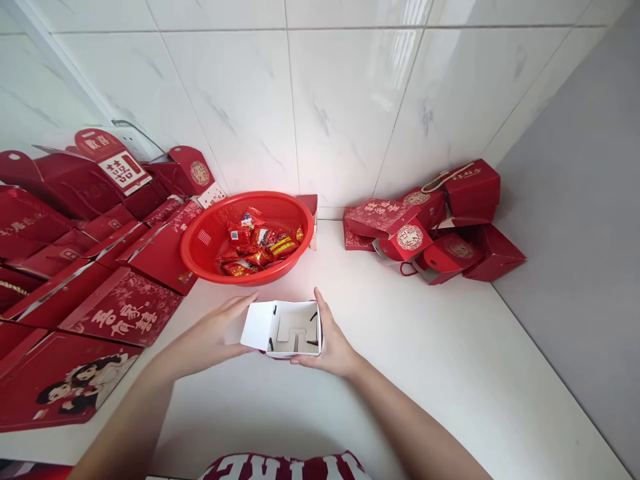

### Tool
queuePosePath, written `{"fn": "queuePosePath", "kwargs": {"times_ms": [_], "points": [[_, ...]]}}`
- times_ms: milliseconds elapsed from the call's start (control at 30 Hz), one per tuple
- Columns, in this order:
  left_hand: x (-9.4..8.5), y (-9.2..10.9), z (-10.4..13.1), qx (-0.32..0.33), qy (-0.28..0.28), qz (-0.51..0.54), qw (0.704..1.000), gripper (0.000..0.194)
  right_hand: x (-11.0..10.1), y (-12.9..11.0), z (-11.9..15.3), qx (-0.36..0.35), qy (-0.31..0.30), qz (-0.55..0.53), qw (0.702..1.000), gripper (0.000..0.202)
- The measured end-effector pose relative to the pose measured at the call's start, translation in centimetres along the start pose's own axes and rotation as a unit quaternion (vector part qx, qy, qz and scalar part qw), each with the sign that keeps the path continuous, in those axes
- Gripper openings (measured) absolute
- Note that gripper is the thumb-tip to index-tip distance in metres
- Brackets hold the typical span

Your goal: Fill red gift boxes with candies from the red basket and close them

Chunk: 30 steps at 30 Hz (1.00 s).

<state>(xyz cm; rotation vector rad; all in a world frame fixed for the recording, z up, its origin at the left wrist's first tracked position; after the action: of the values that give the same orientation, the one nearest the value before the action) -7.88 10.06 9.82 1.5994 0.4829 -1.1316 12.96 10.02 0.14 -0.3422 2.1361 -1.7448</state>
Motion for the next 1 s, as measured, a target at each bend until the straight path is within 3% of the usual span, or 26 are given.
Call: {"fn": "queuePosePath", "kwargs": {"times_ms": [100,200,267,300,367,433,500,600,733,900,1000], "points": [[-5.9,0.5,-0.1,0.005,0.028,-0.053,0.998,0.058,0.2,0.1,0.1,0.008,-0.011,-0.030,0.999,0.132],[-12.1,-0.3,-2.2,-0.028,0.124,-0.056,0.990,0.041,0.2,0.0,0.0,0.006,-0.012,-0.027,1.000,0.132],[-14.6,-2.0,-4.6,-0.066,0.151,-0.066,0.984,0.034,0.1,-0.2,0.0,-0.002,-0.010,-0.015,1.000,0.131],[-15.0,-3.1,-6.1,-0.087,0.141,-0.072,0.984,0.032,0.1,-0.3,-0.1,-0.006,-0.011,-0.010,1.000,0.131],[-13.5,-5.7,-9.4,-0.127,0.035,-0.068,0.989,0.029,0.1,-0.4,-0.1,-0.006,-0.015,-0.003,1.000,0.131],[-10.0,-8.2,-11.8,-0.158,-0.126,-0.066,0.977,0.026,0.2,-0.3,0.0,-0.001,-0.020,-0.002,1.000,0.131],[-7.7,-9.9,-13.5,-0.166,-0.188,-0.082,0.965,0.020,0.3,-0.2,0.0,0.009,-0.023,-0.005,1.000,0.130],[-6.6,-11.4,-15.0,-0.161,-0.138,-0.121,0.970,0.031,0.2,-0.1,0.1,0.020,-0.019,-0.005,1.000,0.131],[-7.3,-12.9,-15.4,-0.159,-0.042,-0.170,0.972,0.059,0.2,0.2,0.2,0.036,-0.023,-0.020,0.999,0.131],[-7.4,-14.7,-15.6,-0.182,-0.039,-0.195,0.963,0.061,0.2,0.1,0.2,0.038,-0.029,-0.016,0.999,0.130],[-6.5,-15.0,-15.7,-0.191,-0.072,-0.199,0.959,0.062,0.2,0.1,0.3,0.048,-0.032,-0.024,0.998,0.130]]}}
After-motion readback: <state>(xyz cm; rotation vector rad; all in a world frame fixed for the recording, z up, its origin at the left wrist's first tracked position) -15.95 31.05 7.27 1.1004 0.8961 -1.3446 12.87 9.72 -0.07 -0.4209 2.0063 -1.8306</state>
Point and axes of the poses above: each hand's wrist, its own z-axis away from the middle knuckle, its own x-axis out of the palm, y = z × x, the point moved 8 cm from there along -z, towards the middle knuckle, and after that the axes turned 5 degrees about -z, right-handed, at the moved point
